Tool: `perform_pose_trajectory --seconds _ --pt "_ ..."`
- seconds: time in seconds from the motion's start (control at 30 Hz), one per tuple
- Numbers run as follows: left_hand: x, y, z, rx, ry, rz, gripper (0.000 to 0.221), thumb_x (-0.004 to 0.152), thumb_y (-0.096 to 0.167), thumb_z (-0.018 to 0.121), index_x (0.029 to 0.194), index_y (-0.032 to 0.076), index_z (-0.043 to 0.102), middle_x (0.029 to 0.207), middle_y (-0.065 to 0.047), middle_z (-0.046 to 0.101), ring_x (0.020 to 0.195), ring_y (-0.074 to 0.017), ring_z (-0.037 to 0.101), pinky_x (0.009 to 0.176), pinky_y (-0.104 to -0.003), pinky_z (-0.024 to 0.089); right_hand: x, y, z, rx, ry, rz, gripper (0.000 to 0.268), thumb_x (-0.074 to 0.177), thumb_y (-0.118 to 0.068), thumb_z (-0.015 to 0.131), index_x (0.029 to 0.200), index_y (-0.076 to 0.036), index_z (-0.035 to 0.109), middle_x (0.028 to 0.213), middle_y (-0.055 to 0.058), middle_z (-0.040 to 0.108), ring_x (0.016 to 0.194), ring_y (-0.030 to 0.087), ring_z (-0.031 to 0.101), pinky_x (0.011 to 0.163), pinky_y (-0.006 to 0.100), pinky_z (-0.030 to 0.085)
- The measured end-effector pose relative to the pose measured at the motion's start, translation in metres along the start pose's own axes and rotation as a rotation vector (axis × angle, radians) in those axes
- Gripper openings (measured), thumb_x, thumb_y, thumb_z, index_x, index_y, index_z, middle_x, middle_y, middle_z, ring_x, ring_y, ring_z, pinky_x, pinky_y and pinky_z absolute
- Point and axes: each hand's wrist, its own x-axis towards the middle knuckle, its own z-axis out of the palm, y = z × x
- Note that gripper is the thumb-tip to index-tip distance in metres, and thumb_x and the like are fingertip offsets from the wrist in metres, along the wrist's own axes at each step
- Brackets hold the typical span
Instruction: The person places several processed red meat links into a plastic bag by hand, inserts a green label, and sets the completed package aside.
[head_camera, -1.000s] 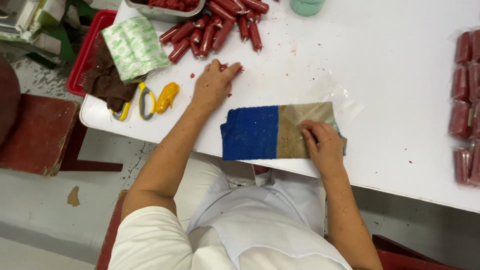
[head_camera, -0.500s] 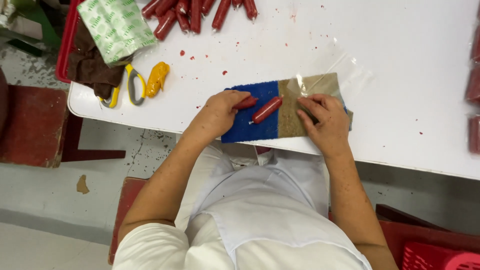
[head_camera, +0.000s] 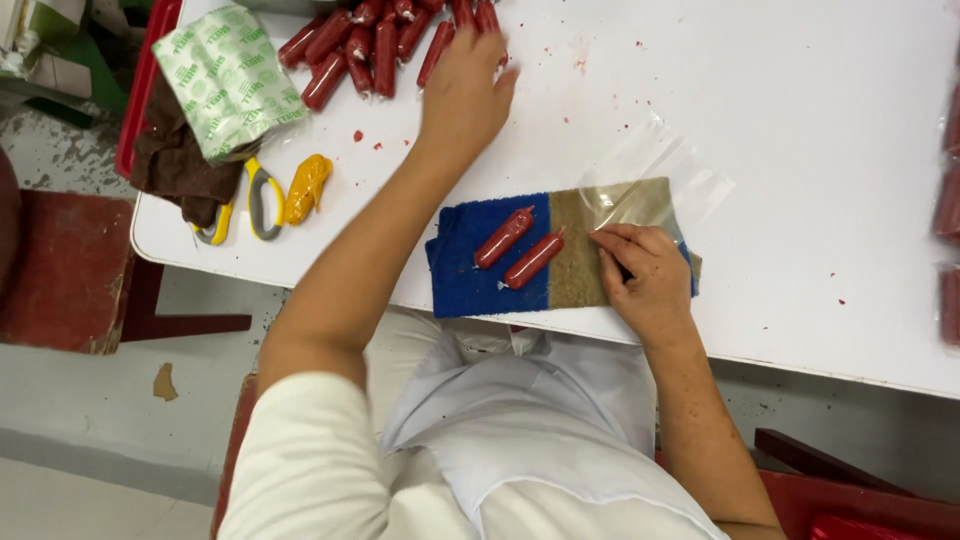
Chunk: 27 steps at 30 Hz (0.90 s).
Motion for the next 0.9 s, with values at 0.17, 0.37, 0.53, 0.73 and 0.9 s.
perform_pose_trajectory --seconds 0.17,0.37,0.53,0.73,0.9 --pt "0.061 -0.061 0.124 0.474 0.013 -0.142 0.029 0.090 0.023 0.064 0.115 0.008 0.060 0.115 -0.017 0.056 0.094 -0.0331 0.061 0.074 -0.043 0.056 0.002 0.001 -0.003 -0.006 -0.025 -0.023 0.016 0.096 -0.001 0.071 0.108 -0.008 0.077 0.111 0.006 0.071 0.099 0.022 0.066 0.088 0.033 0.054" --pt "-0.049 0.019 0.008 0.038 -0.157 -0.066 0.031 0.102 0.013 0.040 0.123 0.007 0.062 0.086 -0.014 0.059 0.073 -0.0343 0.060 0.060 -0.047 0.050 -0.001 0.002 -0.003 -0.014 -0.064 -0.021 0.021 0.098 0.002 0.067 0.113 -0.009 0.076 0.114 0.006 0.071 0.102 0.024 0.064 0.091 0.035 0.053" --pt "-0.144 0.096 -0.055 -0.020 -0.296 -0.026 0.045 0.096 0.037 0.065 0.133 0.014 0.055 0.084 -0.010 0.055 0.084 -0.0351 0.059 0.061 -0.051 0.048 0.000 -0.005 -0.003 -0.054 -0.092 0.025 0.021 0.098 -0.001 0.066 0.115 -0.010 0.076 0.116 0.005 0.070 0.105 0.025 0.064 0.093 0.036 0.051" --pt "-0.094 0.004 -0.038 -0.092 -0.163 -0.064 0.053 0.093 0.032 0.071 0.141 0.016 0.056 0.130 -0.013 0.057 0.115 -0.0308 0.056 0.088 -0.045 0.054 -0.001 -0.003 -0.003 -0.046 -0.076 0.026 0.019 0.098 -0.003 0.070 0.114 -0.010 0.077 0.117 0.005 0.070 0.104 0.023 0.063 0.097 0.036 0.050" --pt "-0.011 -0.128 0.010 0.636 0.141 -0.060 0.047 0.082 0.000 0.055 0.127 0.011 0.062 0.114 -0.014 0.060 0.103 -0.0367 0.054 0.079 -0.045 0.053 -0.001 0.003 -0.004 -0.013 -0.093 -0.016 0.017 0.097 -0.010 0.073 0.113 -0.010 0.076 0.116 0.007 0.070 0.106 0.025 0.065 0.096 0.037 0.050"
